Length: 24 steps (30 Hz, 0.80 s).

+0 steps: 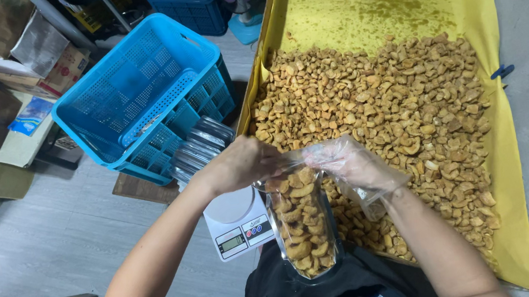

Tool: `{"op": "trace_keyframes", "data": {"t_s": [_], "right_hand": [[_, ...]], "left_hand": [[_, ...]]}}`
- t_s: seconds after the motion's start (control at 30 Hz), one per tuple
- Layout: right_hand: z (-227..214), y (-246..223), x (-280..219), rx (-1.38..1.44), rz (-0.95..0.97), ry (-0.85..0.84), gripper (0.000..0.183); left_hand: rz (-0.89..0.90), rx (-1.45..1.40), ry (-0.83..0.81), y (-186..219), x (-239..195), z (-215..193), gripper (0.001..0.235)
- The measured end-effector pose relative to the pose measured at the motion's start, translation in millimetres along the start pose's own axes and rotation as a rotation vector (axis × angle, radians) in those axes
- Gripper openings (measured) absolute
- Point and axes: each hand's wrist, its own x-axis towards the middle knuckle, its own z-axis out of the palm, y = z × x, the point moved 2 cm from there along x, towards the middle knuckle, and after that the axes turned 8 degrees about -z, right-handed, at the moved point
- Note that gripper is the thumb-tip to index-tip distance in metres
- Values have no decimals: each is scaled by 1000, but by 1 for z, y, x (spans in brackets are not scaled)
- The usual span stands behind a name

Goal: The person fills small plastic bags with fried dough snacks using their gloved hands, weighs the bags on a digital scale, and places them into a blue plastic basket.

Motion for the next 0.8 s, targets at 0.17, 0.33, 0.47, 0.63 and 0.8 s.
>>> {"op": "trace_keyframes", "data": {"t_s": [0.17,0.33,0.47,0.63,0.8], "right_hand": [[17,-10,4,-25,37,98,31],[22,-27,-2,-329,165,84,26],[27,-28,1,-273,54,94,26],[27,-20,3,-339,151,63,26],[27,-17,9,-411,160,-2,21]], "left_hand": [[90,58,-48,16,36,3,27],[128,10,-78,19,41,7,32],[8,97,-165,7,28,7,37],[-157,6,-183,-28,-9,14,38],[-97,3,72,-61,-44,39,36]]}}
